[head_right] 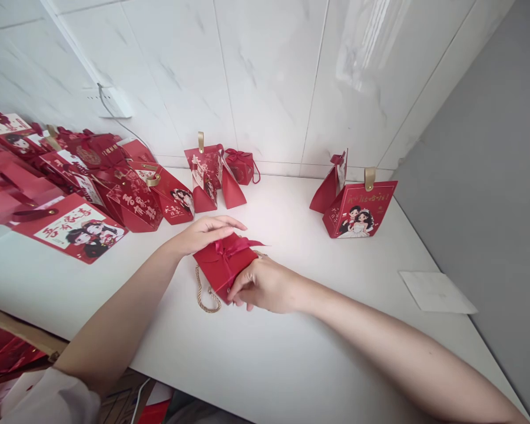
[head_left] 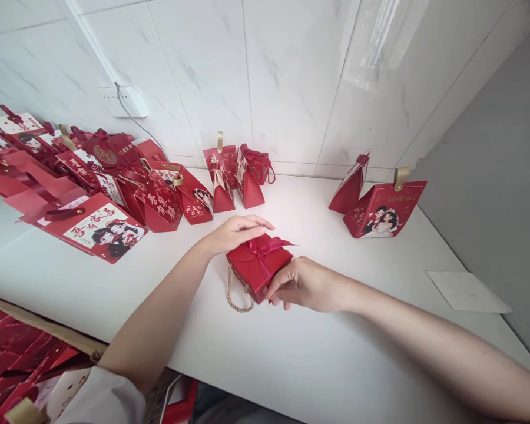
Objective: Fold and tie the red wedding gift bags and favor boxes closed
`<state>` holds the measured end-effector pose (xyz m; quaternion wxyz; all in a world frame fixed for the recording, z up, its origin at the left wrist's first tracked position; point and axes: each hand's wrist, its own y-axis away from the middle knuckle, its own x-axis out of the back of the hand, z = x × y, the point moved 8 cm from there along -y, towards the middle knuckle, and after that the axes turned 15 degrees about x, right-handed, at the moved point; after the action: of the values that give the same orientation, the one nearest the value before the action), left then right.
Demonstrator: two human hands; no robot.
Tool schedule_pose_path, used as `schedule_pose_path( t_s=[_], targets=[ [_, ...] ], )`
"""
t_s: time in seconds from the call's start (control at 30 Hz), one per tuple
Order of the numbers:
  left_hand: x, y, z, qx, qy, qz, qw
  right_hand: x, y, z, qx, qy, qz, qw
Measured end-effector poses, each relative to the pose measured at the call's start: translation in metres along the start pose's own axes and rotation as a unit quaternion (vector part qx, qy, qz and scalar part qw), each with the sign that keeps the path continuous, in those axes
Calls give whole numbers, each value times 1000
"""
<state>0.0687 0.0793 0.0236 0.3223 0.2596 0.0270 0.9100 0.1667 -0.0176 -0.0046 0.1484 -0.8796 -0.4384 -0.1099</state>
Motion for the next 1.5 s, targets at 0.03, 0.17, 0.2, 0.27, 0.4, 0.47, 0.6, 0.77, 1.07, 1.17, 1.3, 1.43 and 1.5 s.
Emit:
schedule_pose_path(
  t_s=[0.03,0.17,0.2,0.27,0.4,0.47,0.6,0.77,1.07,1.17,1.3,1.43,1.5],
  targets=[
    [9,-1,-1,-1,-1,54,999,3,-2,5,-1,14,44,999],
    [22,0,-7,16,12,105,994,4,-5,19,-6,25,102,994],
    [19,0,-7,21,13,80,996,3,-6,18,-2,16,81,997],
    [13,1,-5,20,12,33,999,4,-3,16,-16,-16,15,1000],
    [-2,5,2,-1,-13,-49,999,28,21,32,-169,-36,-116,978],
    [-8,6,5,-12,-34,-76,996,49,27,40,-196,-31,-119,973],
    [-9,6,5,-20,-42,-90,995,71,20,48,-150,-112,-37,982],
    [-6,9,6,-8,-63,-98,993,58,12,39,-113,-155,-50,980],
    [0,19,9,30,-133,-80,988,41,16,8,-98,-168,-102,976],
    [5,15,9,11,-157,-13,987,24,17,3,-109,-183,-111,971],
    [16,9,6,-7,-140,101,985,22,7,-5,-52,-141,26,988],
    [19,6,0,6,-118,142,983,17,3,1,-49,-122,32,991],
    [17,5,0,5,-113,134,985,12,4,11,-79,-132,-18,988]
  ],
)
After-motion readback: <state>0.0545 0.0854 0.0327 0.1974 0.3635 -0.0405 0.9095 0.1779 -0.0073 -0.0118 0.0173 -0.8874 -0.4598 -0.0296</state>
